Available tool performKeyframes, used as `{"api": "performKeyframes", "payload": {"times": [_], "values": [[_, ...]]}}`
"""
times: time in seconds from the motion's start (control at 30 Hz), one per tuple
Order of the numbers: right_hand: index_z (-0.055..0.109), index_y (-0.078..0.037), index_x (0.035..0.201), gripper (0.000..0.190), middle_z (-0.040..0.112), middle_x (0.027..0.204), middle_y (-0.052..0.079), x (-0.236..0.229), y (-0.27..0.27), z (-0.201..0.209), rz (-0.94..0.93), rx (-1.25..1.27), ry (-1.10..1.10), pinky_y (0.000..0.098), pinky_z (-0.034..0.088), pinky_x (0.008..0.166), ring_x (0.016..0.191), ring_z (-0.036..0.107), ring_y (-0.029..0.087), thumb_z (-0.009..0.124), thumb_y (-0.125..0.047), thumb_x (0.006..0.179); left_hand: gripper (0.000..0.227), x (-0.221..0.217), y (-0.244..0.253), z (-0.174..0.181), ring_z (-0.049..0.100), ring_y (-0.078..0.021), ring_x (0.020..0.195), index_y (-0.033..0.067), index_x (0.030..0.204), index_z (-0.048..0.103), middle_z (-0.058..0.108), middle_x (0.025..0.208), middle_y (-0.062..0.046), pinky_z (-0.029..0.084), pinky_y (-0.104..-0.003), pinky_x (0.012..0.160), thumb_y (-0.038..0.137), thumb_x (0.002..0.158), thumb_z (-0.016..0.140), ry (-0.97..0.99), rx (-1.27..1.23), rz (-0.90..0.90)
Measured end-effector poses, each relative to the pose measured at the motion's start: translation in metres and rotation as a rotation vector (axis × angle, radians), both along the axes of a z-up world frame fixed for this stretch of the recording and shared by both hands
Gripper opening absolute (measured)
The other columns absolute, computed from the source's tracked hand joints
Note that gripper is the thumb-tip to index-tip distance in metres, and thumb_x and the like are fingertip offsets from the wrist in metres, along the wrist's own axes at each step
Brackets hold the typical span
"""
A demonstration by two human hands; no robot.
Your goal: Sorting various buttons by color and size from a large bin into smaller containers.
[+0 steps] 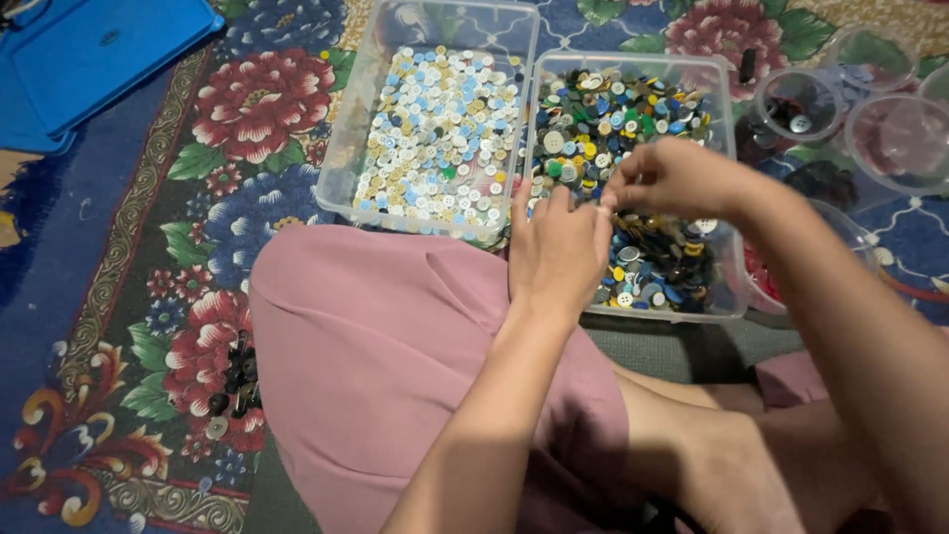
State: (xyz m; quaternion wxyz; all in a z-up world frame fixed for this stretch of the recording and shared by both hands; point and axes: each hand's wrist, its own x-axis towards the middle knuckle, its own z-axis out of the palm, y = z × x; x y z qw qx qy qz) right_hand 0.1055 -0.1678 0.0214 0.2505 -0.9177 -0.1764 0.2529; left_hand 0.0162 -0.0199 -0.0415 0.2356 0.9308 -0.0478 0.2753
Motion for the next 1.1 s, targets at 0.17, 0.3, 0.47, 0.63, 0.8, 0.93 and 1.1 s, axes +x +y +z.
{"api": "performKeyframes", "payload": {"times": [0.17,0.3,0.47,0.63,0.8,0.93,1.1], "values": [[0.078,-0.002,0.112,0.022,0.074,0.099,0.014,0.056,0.017,-0.034,0.072,0.141,-0.497,0.0423,0.054,0.066,0.073,0.067,0.028,0.068,-0.006,0.092,0.024,-0.004,0.0,0.018,0.063,-0.0339,0.085,-0.0024,0.081,0.077,0.067,0.087,-0.02,0.035,-0.046,0.119,0.015,0.086,0.061,0.088,-0.054,0.01],[0.076,0.001,0.124,0.039,0.07,0.111,0.019,0.115,0.031,-0.078,0.126,0.193,-0.738,0.0485,0.052,0.071,0.078,0.065,0.037,0.062,0.005,0.088,0.021,-0.004,0.004,0.021,0.064,-0.0331,0.092,-0.0029,0.094,0.073,0.067,0.091,-0.019,0.034,-0.046,0.12,0.013,0.081,0.067,0.114,-0.055,0.003],[0.076,0.001,0.124,0.037,0.068,0.107,0.021,0.136,0.044,-0.106,0.145,0.089,-0.813,0.051,0.051,0.074,0.082,0.062,0.042,0.061,0.004,0.09,0.028,-0.005,0.005,0.021,0.065,-0.0333,0.09,-0.0055,0.102,0.073,0.067,0.092,-0.02,0.035,-0.045,0.119,0.008,0.079,0.066,0.107,-0.075,0.013],[0.072,-0.006,0.131,0.035,0.059,0.13,0.025,0.156,0.051,-0.127,0.039,-0.084,-0.631,0.0626,0.049,0.093,0.111,0.052,0.05,0.07,-0.016,0.098,0.022,-0.005,0.005,0.021,0.065,-0.0339,0.086,-0.0054,0.096,0.072,0.067,0.089,-0.02,0.036,-0.046,0.119,0.007,0.079,0.064,0.11,-0.074,0.021],[0.071,-0.011,0.135,0.042,0.052,0.133,0.03,0.148,0.065,-0.103,-0.107,-0.022,-0.366,0.0712,0.045,0.097,0.115,0.045,0.059,0.059,-0.021,0.096,0.026,-0.004,0.005,0.022,0.064,-0.0338,0.086,-0.0078,0.099,0.073,0.068,0.089,-0.021,0.036,-0.046,0.12,0.008,0.08,0.063,0.098,-0.094,0.01],[0.077,-0.011,0.123,0.052,0.072,0.108,0.02,0.135,0.079,-0.099,-0.412,0.275,-0.227,0.0499,0.051,0.097,0.105,0.065,0.035,0.062,-0.056,0.1,0.028,-0.004,0.004,0.022,0.065,-0.0339,0.089,-0.0069,0.101,0.073,0.069,0.091,-0.021,0.035,-0.045,0.12,0.009,0.08,0.064,0.112,-0.091,0.02],[0.078,-0.027,0.093,0.034,0.072,0.096,0.0,0.135,0.086,-0.114,-0.547,0.274,-0.312,0.0668,0.026,0.098,0.116,0.043,0.042,0.074,-0.061,0.097,0.019,-0.004,0.004,0.023,0.065,-0.0346,0.086,-0.005,0.091,0.072,0.069,0.088,-0.021,0.034,-0.045,0.121,0.008,0.08,0.063,0.119,-0.108,0.022]]}}
